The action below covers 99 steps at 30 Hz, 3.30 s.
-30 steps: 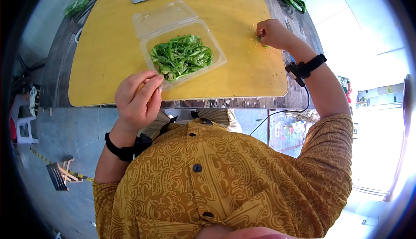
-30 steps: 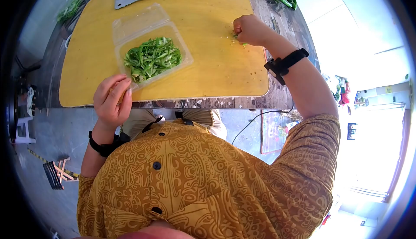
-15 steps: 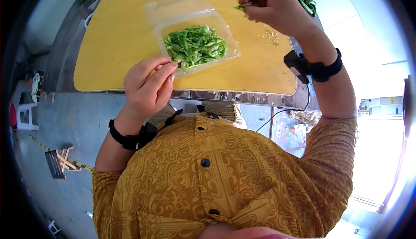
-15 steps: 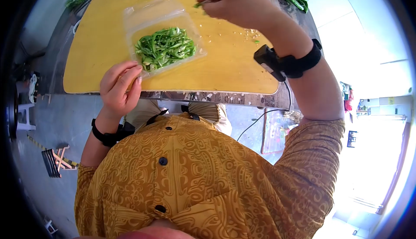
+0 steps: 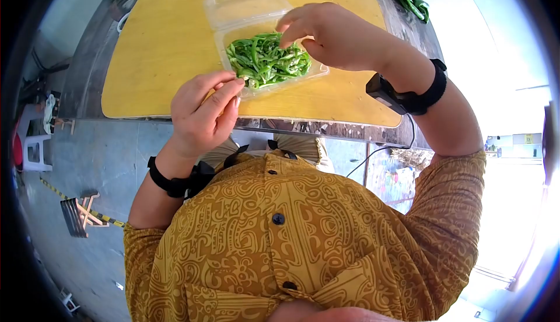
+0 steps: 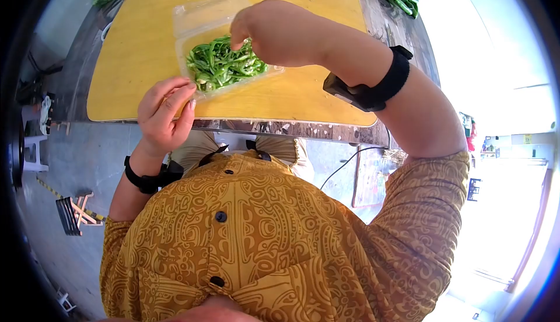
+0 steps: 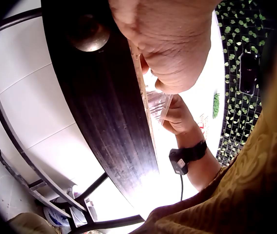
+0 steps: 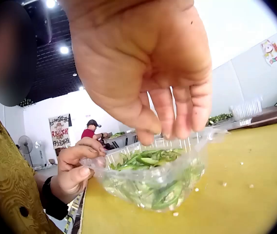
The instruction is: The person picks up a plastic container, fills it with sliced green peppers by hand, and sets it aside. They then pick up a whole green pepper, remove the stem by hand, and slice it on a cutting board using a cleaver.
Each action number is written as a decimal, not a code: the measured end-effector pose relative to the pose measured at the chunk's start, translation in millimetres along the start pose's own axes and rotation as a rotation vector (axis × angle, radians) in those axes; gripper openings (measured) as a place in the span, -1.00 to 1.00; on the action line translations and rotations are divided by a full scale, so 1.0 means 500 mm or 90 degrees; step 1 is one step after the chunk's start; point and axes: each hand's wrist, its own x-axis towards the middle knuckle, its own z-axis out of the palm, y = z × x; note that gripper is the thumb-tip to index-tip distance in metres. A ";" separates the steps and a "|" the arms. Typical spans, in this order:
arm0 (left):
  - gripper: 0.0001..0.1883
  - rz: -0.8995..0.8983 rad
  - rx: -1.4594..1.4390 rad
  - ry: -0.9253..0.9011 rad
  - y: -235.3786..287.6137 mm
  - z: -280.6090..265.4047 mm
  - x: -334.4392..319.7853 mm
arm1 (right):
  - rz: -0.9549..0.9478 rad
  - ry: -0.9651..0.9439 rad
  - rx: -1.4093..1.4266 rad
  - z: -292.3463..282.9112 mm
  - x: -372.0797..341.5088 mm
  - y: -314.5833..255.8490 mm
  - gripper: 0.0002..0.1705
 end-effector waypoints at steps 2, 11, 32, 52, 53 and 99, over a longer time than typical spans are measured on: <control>-0.70 -0.004 -0.011 0.011 0.000 0.002 0.005 | -0.006 0.040 -0.021 0.002 -0.012 0.016 -0.88; -0.77 -0.003 0.005 0.014 -0.002 0.002 -0.005 | 0.398 -0.101 -0.159 -0.059 -0.056 0.076 -0.85; -0.75 -0.016 0.007 0.053 0.001 0.009 -0.005 | 0.255 -0.313 -0.323 0.008 -0.160 0.100 -0.54; -0.74 -0.036 0.024 0.072 -0.001 0.010 -0.006 | 0.334 -0.376 -0.361 0.017 -0.204 0.090 -0.15; -0.74 -0.037 0.023 0.074 0.000 0.006 -0.007 | 0.325 -0.358 -0.349 0.015 -0.203 0.085 -0.15; -0.74 -0.046 -0.010 -0.020 -0.002 0.005 0.002 | 0.356 -0.257 -0.214 -0.053 -0.317 0.129 -0.43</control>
